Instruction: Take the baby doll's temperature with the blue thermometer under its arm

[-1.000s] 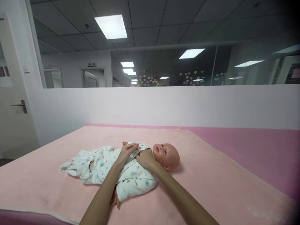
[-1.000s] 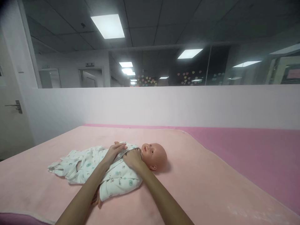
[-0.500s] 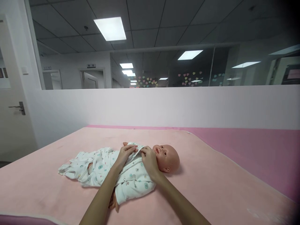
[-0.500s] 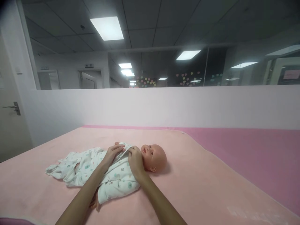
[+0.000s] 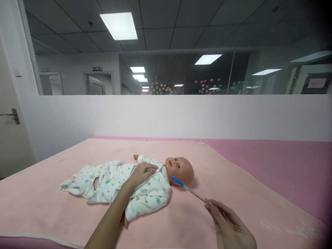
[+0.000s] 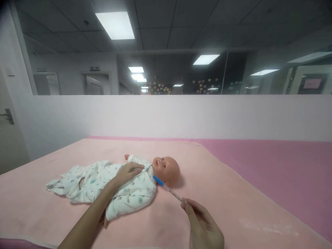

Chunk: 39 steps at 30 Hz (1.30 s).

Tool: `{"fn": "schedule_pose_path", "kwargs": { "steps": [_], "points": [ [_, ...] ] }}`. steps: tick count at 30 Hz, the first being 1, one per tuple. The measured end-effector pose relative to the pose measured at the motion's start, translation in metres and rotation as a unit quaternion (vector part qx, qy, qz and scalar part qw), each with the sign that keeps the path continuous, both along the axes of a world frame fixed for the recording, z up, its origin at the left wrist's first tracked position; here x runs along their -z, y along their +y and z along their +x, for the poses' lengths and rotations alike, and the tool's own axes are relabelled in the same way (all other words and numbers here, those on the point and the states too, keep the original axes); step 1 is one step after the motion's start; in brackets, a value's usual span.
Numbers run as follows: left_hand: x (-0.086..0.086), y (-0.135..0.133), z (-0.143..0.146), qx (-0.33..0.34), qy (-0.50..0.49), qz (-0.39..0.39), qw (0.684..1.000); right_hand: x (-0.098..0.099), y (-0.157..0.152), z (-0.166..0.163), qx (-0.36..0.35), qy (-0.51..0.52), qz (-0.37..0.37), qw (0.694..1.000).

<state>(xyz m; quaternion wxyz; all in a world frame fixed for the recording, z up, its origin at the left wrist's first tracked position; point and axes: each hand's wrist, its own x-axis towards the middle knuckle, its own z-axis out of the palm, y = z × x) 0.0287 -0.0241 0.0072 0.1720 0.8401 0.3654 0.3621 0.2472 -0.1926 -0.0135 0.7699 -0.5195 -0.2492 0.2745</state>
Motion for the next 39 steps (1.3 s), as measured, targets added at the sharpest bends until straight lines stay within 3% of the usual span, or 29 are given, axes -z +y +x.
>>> {"fn": "schedule_pose_path", "kwargs": {
  "steps": [3, 6, 14, 18, 27, 32, 35, 39],
  "points": [
    [-0.002, 0.000, 0.000, -0.001, 0.034, 0.015, 0.999, -0.004, 0.003, -0.005, -0.068, 0.135, 0.049, 0.987],
    [-0.002, 0.000, 0.000, 0.011, 0.036, 0.025, 0.999, -0.019, 0.011, -0.020, -0.143, 0.164, 0.061, 0.974],
    [0.000, -0.003, -0.002, -0.008, -0.034, -0.019, 0.999, -0.087, 0.030, -0.065, -0.287, 0.026, 0.135, 0.948],
    [0.000, -0.006, -0.001, -0.011, -0.051, -0.033, 0.998, -0.102, 0.030, -0.076, -0.318, -0.012, 0.168, 0.933],
    [0.003, -0.004, -0.003, -0.042, -0.041, -0.026, 0.998, -0.088, 0.037, -0.065, -0.289, -0.010, 0.146, 0.946],
    [-0.001, -0.005, -0.002, -0.023, -0.017, -0.007, 1.000, -0.083, 0.037, -0.058, -0.234, -0.110, 0.134, 0.957],
    [-0.004, -0.006, 0.000, -0.007, 0.011, 0.023, 1.000, -0.058, 0.030, -0.037, -0.115, -0.236, 0.083, 0.961],
    [-0.009, -0.011, 0.004, -0.041, 0.062, 0.058, 0.996, 0.001, 0.011, 0.015, 0.049, -0.372, 0.018, 0.927]
  ]
}}
